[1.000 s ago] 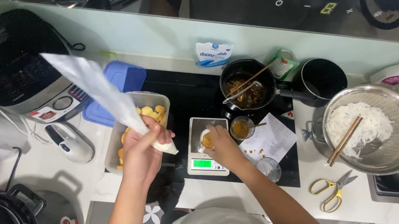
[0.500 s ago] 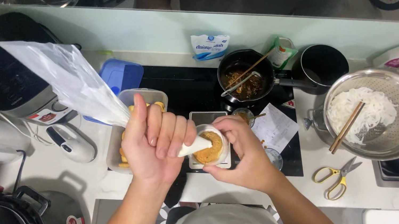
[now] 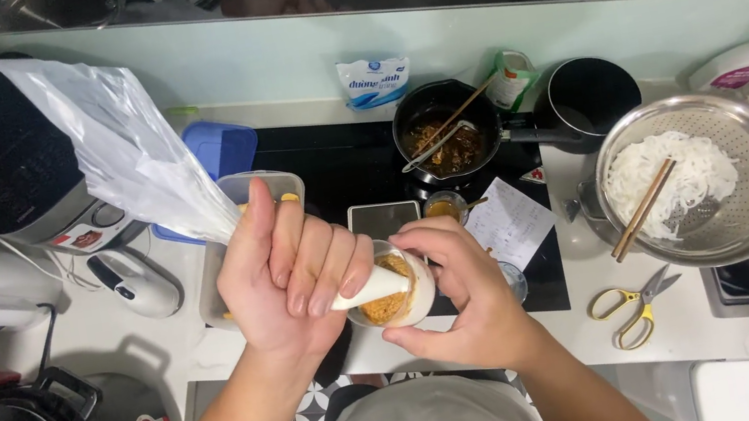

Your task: Preparing desserts by piping cream into cups, leveling it with a spoon, and gathering ingredients from cabinets.

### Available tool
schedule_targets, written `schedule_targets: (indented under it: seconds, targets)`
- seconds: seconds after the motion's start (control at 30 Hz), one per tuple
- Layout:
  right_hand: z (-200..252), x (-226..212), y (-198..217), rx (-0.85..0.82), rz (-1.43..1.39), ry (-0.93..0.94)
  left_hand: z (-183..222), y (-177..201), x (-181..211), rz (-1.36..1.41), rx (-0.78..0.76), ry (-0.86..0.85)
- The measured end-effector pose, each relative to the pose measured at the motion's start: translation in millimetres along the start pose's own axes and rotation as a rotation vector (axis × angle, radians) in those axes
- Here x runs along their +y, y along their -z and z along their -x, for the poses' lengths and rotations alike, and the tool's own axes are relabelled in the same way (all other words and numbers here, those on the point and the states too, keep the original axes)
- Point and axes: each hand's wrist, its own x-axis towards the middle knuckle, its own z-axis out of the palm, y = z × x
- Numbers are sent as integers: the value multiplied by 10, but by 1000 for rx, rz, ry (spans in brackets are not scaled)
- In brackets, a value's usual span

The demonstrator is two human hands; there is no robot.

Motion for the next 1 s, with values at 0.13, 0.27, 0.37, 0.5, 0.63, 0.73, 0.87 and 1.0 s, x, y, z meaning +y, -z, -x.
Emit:
schedule_targets:
  seconds: [0.13, 0.27, 0.37, 0.5, 0.63, 0.73, 0.87, 1.0]
  targets:
    - [20, -16, 10, -19, -40, -9, 42, -46, -13, 3, -23, 7]
    - [34, -31, 16, -42, -150, -30, 76, -61, -11, 24, -47, 29]
    - [58, -30, 42, -65, -222, -58, 92, -73, -15, 35, -74, 54]
    - [73, -96, 65, -92, -361, -220, 101, -107, 1, 79, -105, 130]
    - [63, -103, 75, -92, -507, -268, 79, -173, 35, 113, -95, 183]
    - [106, 5, 113, -95, -532, -231, 72, -221, 42, 107, -116, 219]
    - [193, 171, 123, -102, -713, -249, 81, -263, 19, 91, -113, 235]
    - [122, 48, 50, -118, -989, -354, 91, -305, 10, 99, -100, 245]
